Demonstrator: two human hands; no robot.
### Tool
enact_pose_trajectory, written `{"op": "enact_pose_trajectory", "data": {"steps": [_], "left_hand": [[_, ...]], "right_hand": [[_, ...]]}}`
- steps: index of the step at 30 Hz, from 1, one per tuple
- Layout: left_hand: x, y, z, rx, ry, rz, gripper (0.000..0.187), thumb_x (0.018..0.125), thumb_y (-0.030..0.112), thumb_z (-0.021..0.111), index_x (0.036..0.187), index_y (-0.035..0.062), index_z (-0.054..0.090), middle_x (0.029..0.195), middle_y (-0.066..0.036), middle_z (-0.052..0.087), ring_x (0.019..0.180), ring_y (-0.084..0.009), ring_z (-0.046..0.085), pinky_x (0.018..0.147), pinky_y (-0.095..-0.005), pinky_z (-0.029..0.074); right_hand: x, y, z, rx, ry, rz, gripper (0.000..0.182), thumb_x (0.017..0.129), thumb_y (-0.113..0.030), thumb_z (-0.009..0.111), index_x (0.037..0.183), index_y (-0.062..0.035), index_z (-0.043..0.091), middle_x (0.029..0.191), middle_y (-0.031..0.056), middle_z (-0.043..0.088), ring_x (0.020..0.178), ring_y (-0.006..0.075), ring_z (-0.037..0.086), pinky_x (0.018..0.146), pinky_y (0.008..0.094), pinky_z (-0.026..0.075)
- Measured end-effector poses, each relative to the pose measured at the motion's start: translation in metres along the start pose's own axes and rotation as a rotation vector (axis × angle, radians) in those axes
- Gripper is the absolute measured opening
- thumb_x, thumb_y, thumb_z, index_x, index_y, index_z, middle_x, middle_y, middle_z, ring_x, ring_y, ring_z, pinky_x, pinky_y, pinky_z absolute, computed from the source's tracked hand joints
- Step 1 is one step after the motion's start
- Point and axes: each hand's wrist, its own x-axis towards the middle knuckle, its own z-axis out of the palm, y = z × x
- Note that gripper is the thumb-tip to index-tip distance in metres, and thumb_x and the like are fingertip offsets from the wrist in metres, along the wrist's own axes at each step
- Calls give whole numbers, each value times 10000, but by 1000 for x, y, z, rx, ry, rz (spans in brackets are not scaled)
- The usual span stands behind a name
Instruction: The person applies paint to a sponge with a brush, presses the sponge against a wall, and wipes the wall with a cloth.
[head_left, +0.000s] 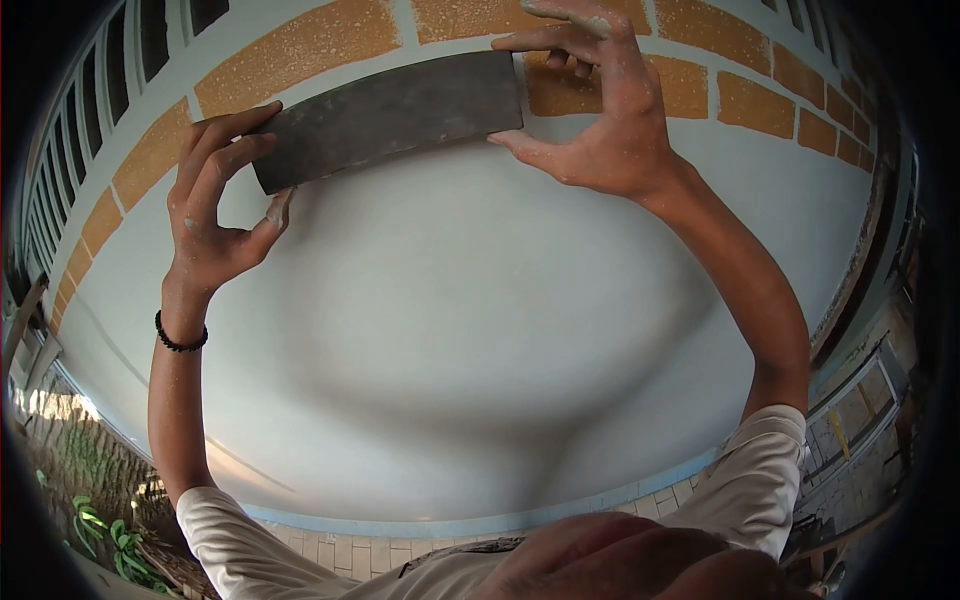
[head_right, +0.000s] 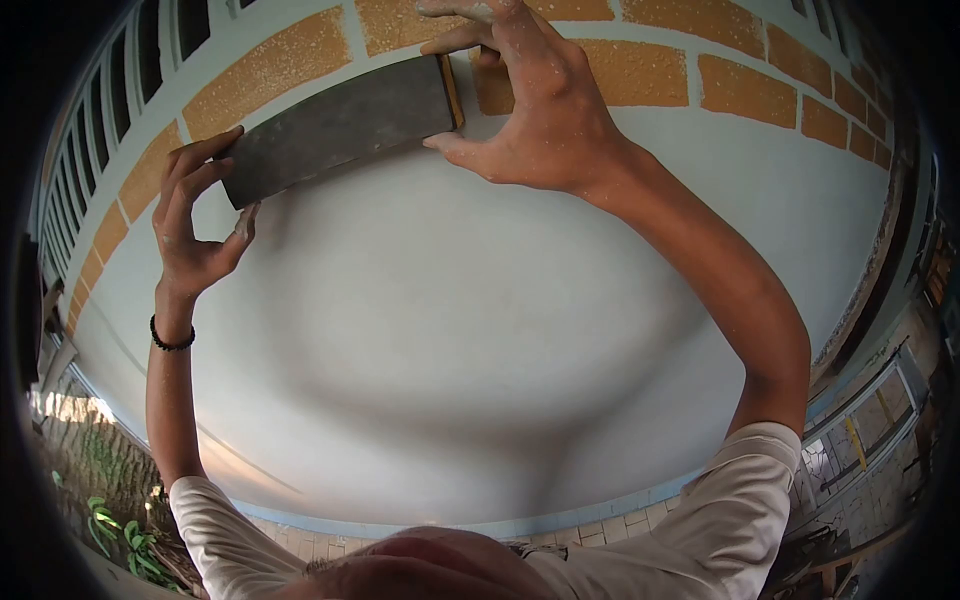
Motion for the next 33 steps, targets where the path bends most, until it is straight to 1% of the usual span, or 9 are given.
{"op": "enact_pose_trajectory", "data": {"steps": [2, 4, 8, 11, 15, 20, 24, 29, 33], "left_hand": [[1, -1, 1, 5, 8, 11, 452, 683, 92, 823, 1117, 103, 697, 1275, -102, 715, 1137, -281, 648, 944, -403, 591], [-2, -3, -1, 19, -3, 9, 458, 672, 94, 814, 1120, 116, 725, 1281, -97, 712, 1136, -275, 642, 914, -393, 582], [-2, 2, -1, 80, -59, -5, 466, 665, 111, 787, 1126, 179, 785, 1295, -88, 702, 1137, -264, 626, 859, -376, 547], [-2, 3, 0, 97, -67, 4, 479, 672, 121, 774, 1140, 218, 804, 1305, -92, 690, 1152, -265, 614, 863, -379, 534], [-4, 1, 0, 95, -63, 13, 494, 678, 111, 761, 1157, 226, 803, 1318, -102, 674, 1181, -275, 597, 910, -399, 531], [-9, 9, 11, 154, 14, 9, 499, 661, 298, 906, 1139, 204, 800, 1352, -109, 665, 1295, -346, 571, 1069, -481, 507], [-8, 11, 16, 168, 53, 31, 485, 659, 155, 912, 1128, 192, 791, 1374, -50, 666, 1309, -315, 572, 1088, -437, 522], [-10, 7, 24, 109, 66, 62, 491, 668, 117, 908, 1140, 170, 781, 1367, -58, 667, 1232, -283, 619, 1015, -386, 572], [-11, 3, 24, 118, 61, 94, 498, 666, 114, 909, 1144, 172, 781, 1364, -58, 665, 1189, -267, 629, 977, -379, 589]], "right_hand": [[0, 2, 3, 0, 24, -17, 992, 668, -129, 939, 1427, -49, 306, 1385, 207, 522, 1232, 305, 643, 999, 401, 587], [4, -14, -4, -138, 33, -22, 784, 721, -161, 902, 1355, -60, 452, 1340, 165, 596, 1201, 293, 664, 996, 411, 574], [4, -7, -10, -281, -138, -40, 545, 762, -142, 861, 1277, -90, 690, 1352, 97, 670, 1153, 263, 660, 941, 335, 560], [11, -12, -4, -246, -12, -102, 529, 544, -79, 967, 1022, -97, 740, 1179, 76, 733, 985, 244, 668, 798, 354, 559], [13, -21, -6, -338, -79, -80, 476, 604, -68, 933, 1035, -68, 730, 1214, 92, 721, 1046, 268, 665, 849, 363, 563], [16, -20, -5, -382, -153, -167, 494, 588, -36, 913, 1038, -42, 709, 1206, 95, 710, 1038, 272, 639, 859, 383, 551], [19, -26, -5, -415, -189, -160, 508, 588, -39, 919, 1056, -67, 723, 1227, 83, 698, 1062, 266, 638, 869, 385, 548], [17, -31, -2, -508, -214, -177, 534, 615, -52, 911, 1116, -132, 743, 1266, 70, 682, 1089, 263, 634, 898, 396, 550], [28, -44, -7, -611, -294, -251, 445, 734, -125, 848, 1166, -158, 743, 1299, 56, 677, 1154, 269, 627, 916, 395, 553]]}}
